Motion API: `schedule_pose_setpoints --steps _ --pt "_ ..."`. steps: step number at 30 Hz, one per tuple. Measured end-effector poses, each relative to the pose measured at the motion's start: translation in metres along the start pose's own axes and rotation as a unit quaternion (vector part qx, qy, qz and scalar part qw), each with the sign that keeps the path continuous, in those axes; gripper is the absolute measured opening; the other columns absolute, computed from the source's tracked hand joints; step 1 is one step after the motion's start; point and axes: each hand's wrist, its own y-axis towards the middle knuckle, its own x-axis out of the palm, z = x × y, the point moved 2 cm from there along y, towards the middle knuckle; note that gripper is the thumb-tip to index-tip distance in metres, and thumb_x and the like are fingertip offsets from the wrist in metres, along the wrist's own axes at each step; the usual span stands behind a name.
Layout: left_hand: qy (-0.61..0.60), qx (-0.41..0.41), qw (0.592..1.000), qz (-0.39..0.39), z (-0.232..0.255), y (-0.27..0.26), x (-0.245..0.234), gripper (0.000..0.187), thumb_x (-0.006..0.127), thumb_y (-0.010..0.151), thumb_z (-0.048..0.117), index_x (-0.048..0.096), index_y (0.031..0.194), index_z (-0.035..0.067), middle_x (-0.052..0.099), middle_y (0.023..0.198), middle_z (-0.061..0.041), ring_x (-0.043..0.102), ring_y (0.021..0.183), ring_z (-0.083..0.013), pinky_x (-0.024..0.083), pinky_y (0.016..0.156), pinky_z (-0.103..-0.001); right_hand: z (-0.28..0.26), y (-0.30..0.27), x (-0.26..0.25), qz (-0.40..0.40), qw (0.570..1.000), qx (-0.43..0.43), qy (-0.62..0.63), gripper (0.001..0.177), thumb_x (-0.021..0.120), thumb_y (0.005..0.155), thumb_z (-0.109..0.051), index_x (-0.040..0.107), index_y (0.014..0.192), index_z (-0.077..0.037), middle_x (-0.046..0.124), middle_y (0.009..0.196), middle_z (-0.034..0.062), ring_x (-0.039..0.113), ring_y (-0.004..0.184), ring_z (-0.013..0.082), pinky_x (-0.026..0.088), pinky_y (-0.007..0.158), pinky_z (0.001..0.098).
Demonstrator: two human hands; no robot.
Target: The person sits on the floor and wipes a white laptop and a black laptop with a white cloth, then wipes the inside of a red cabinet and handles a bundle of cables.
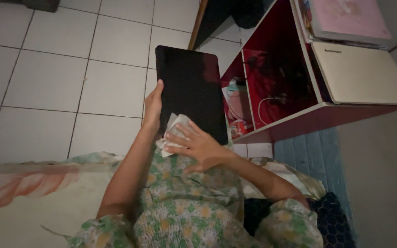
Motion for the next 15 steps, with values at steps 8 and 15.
schedule_pose_setpoints --steps 8,15 --pt "-0.003 0.011 1.0 -0.027 0.013 -0.007 0.004 0.071 0.056 0.098 0.054 0.062 0.135 -0.006 0.075 0.118 -0.018 0.074 0.102 -0.0235 0.059 0.089 -0.033 -0.001 -0.055 -0.005 -0.047 0.99 0.126 -0.049 0.086 0.075 0.08 -0.058 0.04 0.152 -0.026 0.029 0.165 0.0046 0.023 0.155 0.0388 0.014 0.126 0.0599" --pt "0.046 0.018 0.998 -0.036 0.015 -0.017 0.007 0.059 0.081 0.081 0.034 0.067 0.128 0.001 0.075 0.107 -0.014 0.075 0.091 -0.0225 0.061 0.081 -0.033 0.033 -0.07 -0.006 -0.035 0.953 0.298 0.038 0.104 0.076 0.08 -0.032 0.017 0.163 -0.01 0.007 0.17 0.0236 0.009 0.157 0.0435 0.012 0.125 0.054"
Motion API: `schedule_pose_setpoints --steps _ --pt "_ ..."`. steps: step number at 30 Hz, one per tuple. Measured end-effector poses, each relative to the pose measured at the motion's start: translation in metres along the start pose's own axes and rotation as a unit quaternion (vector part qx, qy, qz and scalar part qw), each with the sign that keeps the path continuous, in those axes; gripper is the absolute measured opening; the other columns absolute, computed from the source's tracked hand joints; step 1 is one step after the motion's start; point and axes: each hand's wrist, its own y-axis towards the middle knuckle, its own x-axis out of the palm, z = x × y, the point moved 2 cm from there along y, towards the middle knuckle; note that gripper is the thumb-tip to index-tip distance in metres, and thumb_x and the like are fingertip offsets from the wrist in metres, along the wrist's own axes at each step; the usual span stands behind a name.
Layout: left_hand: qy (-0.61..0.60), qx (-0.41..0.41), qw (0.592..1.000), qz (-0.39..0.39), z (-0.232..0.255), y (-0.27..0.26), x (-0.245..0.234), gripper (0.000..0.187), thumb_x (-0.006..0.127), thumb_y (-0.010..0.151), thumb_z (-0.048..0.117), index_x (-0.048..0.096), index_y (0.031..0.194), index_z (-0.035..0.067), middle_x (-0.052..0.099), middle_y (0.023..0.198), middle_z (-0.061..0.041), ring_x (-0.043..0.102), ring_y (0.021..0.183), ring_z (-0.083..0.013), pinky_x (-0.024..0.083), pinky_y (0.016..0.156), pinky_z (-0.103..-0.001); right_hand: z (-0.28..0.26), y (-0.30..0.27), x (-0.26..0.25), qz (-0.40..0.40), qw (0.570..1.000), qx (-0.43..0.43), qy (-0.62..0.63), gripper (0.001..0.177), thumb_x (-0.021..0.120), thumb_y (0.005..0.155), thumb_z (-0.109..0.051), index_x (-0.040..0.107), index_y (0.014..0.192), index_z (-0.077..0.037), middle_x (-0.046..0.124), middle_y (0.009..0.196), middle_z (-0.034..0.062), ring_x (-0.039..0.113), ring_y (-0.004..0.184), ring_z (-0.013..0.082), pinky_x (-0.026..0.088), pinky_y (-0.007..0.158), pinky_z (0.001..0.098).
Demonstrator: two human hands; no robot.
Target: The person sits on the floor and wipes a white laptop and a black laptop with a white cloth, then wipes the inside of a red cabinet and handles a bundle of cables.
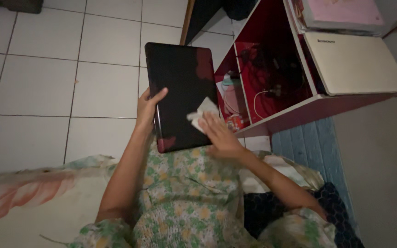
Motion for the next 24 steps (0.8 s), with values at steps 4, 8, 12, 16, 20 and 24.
schedule_pose_setpoints --steps 4,8,12,16,20,24 --pt "-0.061 0.008 0.998 -0.032 0.003 -0.001 0.0 0.055 0.081 0.076 0.019 0.066 0.124 -0.002 0.073 0.101 -0.016 0.074 0.083 -0.0246 0.064 0.073 -0.034 0.035 0.061 -0.003 0.111 0.994 0.004 -0.006 0.089 0.06 0.098 -0.037 0.009 0.166 -0.011 0.001 0.173 0.0218 0.002 0.159 0.0423 0.011 0.128 0.0555" --pt "-0.045 0.012 0.998 -0.03 0.007 0.0 0.0 0.058 0.081 0.075 0.016 0.064 0.127 -0.001 0.073 0.103 -0.018 0.075 0.081 -0.0248 0.064 0.07 -0.031 0.081 0.158 -0.024 0.113 0.988 0.106 -0.01 0.075 0.041 0.106 -0.048 0.009 0.167 -0.017 0.002 0.174 0.0159 0.003 0.16 0.0383 0.011 0.128 0.0575" --pt "-0.042 0.002 0.999 -0.016 0.004 -0.002 -0.003 0.059 0.08 0.074 0.017 0.064 0.127 -0.001 0.073 0.102 -0.018 0.076 0.08 -0.0253 0.064 0.07 -0.031 0.095 0.21 -0.045 0.115 0.98 0.161 -0.012 0.071 0.033 0.11 -0.055 0.01 0.167 -0.02 0.003 0.174 0.014 0.003 0.16 0.0385 0.012 0.129 0.0564" --pt "-0.017 0.04 0.999 -0.013 0.002 0.002 -0.005 0.054 0.082 0.079 0.019 0.067 0.126 -0.003 0.072 0.102 -0.016 0.074 0.083 -0.022 0.062 0.073 -0.029 0.069 0.185 -0.048 0.107 0.987 0.12 -0.001 0.079 0.044 0.107 -0.048 0.006 0.167 -0.012 0.001 0.174 0.0161 0.003 0.159 0.0393 0.011 0.128 0.0557" --pt "-0.063 0.03 0.998 0.004 0.0 0.0 -0.002 0.051 0.081 0.078 0.017 0.07 0.124 0.001 0.074 0.102 -0.011 0.073 0.084 -0.0183 0.06 0.072 -0.029 0.01 0.101 -0.029 0.12 0.992 -0.016 0.018 0.093 0.061 0.097 -0.037 0.006 0.165 -0.005 0.005 0.172 0.0229 0.008 0.161 0.0397 0.016 0.131 0.0488" --pt "-0.033 -0.011 0.999 0.021 0.008 -0.008 0.001 0.049 0.08 0.078 0.017 0.069 0.123 0.004 0.074 0.1 -0.009 0.072 0.082 -0.0177 0.06 0.07 -0.029 -0.038 0.042 -0.014 0.08 0.994 -0.062 0.048 0.102 0.069 0.089 -0.037 0.007 0.162 -0.001 0.006 0.169 0.0265 0.008 0.157 0.0429 0.014 0.127 0.0499"
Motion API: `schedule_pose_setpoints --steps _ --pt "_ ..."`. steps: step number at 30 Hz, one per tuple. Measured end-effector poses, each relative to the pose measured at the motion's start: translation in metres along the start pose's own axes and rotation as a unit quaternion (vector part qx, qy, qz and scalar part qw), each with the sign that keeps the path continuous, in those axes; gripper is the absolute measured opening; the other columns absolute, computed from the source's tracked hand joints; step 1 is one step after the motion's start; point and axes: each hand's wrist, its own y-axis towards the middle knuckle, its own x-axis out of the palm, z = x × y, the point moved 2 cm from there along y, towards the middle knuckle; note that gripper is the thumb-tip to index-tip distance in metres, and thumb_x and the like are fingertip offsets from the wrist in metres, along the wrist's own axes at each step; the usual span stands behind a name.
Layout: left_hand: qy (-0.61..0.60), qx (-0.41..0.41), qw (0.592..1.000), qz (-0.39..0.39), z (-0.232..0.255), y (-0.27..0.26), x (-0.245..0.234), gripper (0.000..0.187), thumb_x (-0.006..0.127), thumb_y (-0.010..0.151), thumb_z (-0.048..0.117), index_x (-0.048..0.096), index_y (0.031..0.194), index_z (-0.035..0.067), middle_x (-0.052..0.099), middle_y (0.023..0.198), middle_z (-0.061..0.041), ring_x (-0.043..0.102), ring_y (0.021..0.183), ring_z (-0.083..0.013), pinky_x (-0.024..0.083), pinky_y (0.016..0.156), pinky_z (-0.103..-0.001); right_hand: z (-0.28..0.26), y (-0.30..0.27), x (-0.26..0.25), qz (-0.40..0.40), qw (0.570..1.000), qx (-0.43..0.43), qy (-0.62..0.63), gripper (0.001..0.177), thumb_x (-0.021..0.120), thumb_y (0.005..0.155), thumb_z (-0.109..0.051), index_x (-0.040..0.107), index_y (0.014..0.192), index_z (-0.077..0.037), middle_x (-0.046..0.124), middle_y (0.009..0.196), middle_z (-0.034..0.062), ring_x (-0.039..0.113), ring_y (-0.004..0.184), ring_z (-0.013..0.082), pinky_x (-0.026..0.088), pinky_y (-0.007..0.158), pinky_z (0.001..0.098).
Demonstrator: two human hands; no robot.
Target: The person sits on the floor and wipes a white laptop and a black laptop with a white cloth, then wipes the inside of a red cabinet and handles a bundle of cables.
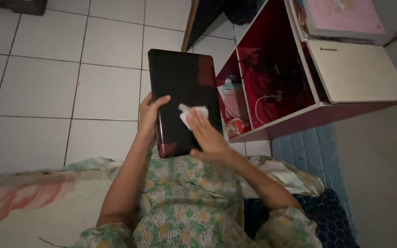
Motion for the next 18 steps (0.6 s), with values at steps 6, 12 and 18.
schedule_pose_setpoints --steps 6,12,18 --pt "-0.028 0.028 0.999 -0.038 0.006 -0.005 0.004 0.047 0.079 0.079 0.014 0.068 0.123 0.002 0.075 0.102 -0.012 0.074 0.083 -0.0188 0.061 0.071 -0.028 0.03 0.031 -0.007 0.003 0.994 0.089 -0.058 0.101 0.068 0.091 -0.04 0.012 0.163 0.004 0.01 0.171 0.0254 0.013 0.16 0.0409 0.016 0.129 0.0481" --pt "-0.06 0.031 0.997 -0.036 0.008 -0.011 0.001 0.05 0.078 0.078 0.012 0.067 0.125 -0.001 0.075 0.102 -0.014 0.074 0.08 -0.0208 0.062 0.07 -0.031 0.024 0.031 0.003 0.057 0.996 0.059 -0.047 0.101 0.07 0.094 -0.044 0.013 0.16 0.007 0.013 0.169 0.0291 0.014 0.158 0.0445 0.018 0.128 0.0482" --pt "-0.025 0.004 1.0 -0.016 0.011 -0.009 -0.001 0.05 0.077 0.077 0.012 0.066 0.125 0.001 0.074 0.101 -0.016 0.074 0.079 -0.0222 0.063 0.069 -0.032 0.012 0.021 0.005 0.035 0.996 0.077 -0.034 0.105 0.07 0.088 -0.045 0.013 0.159 0.007 0.017 0.166 0.0305 0.018 0.155 0.0447 0.02 0.125 0.048"
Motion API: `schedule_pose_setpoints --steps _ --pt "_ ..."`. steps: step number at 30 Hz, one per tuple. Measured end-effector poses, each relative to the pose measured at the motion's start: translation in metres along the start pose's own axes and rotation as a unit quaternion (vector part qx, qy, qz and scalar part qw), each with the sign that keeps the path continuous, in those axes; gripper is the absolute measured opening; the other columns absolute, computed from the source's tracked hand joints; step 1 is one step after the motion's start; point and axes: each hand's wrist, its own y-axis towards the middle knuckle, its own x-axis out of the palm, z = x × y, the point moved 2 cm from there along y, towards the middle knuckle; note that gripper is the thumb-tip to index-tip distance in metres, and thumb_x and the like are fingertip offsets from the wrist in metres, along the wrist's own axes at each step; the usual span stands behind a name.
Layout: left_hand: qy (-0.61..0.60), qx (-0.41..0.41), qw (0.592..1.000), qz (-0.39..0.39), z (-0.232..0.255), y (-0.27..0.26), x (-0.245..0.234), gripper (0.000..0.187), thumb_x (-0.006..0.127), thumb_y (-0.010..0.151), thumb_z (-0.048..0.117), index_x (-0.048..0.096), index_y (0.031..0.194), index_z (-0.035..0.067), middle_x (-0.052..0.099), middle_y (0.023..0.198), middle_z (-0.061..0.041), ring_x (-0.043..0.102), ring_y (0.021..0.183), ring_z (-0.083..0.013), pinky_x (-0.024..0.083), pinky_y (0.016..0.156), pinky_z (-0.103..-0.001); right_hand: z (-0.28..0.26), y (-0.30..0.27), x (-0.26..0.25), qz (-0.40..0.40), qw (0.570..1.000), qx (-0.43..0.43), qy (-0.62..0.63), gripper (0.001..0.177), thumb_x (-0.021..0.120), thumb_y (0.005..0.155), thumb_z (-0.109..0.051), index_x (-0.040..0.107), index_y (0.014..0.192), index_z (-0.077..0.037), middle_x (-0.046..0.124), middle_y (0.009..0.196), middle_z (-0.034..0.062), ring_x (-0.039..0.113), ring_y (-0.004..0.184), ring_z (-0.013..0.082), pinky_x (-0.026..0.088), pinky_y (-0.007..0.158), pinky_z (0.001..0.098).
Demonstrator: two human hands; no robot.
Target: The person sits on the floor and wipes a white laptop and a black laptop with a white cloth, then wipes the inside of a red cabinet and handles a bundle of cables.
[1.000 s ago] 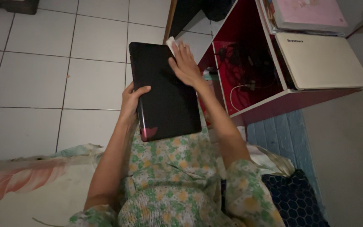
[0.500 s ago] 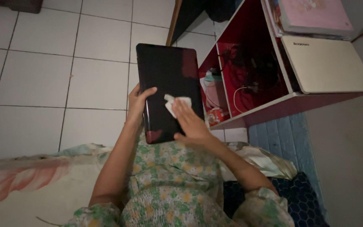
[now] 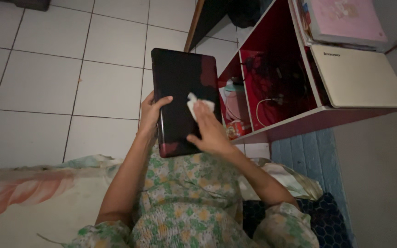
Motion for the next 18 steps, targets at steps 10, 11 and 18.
schedule_pose_setpoints --steps 10,11,18 --pt "-0.001 0.02 1.0 -0.005 -0.011 0.011 -0.005 0.051 0.08 0.076 0.013 0.067 0.124 0.0 0.075 0.102 -0.015 0.075 0.08 -0.0223 0.064 0.069 -0.03 -0.008 0.001 0.007 -0.007 1.0 -0.001 -0.003 0.105 0.07 0.09 -0.044 0.01 0.157 0.01 0.009 0.164 0.0347 0.009 0.154 0.0481 0.016 0.123 0.0501" --pt "0.004 0.018 1.0 -0.006 -0.011 0.009 -0.005 0.051 0.079 0.076 0.014 0.067 0.124 0.0 0.075 0.101 -0.015 0.075 0.08 -0.0224 0.063 0.068 -0.03 -0.008 0.0 0.007 -0.023 1.0 0.005 -0.004 0.106 0.07 0.089 -0.045 0.01 0.158 0.009 0.008 0.165 0.0334 0.008 0.154 0.0473 0.016 0.124 0.0502" --pt "0.01 0.029 0.999 -0.014 -0.017 0.011 -0.007 0.052 0.08 0.078 0.018 0.066 0.126 0.002 0.074 0.103 -0.014 0.075 0.084 -0.0203 0.062 0.073 -0.029 0.012 0.029 -0.001 0.067 0.996 0.009 -0.061 0.101 0.067 0.096 -0.049 0.012 0.16 0.007 0.01 0.167 0.0323 0.007 0.156 0.0488 0.011 0.127 0.0551"
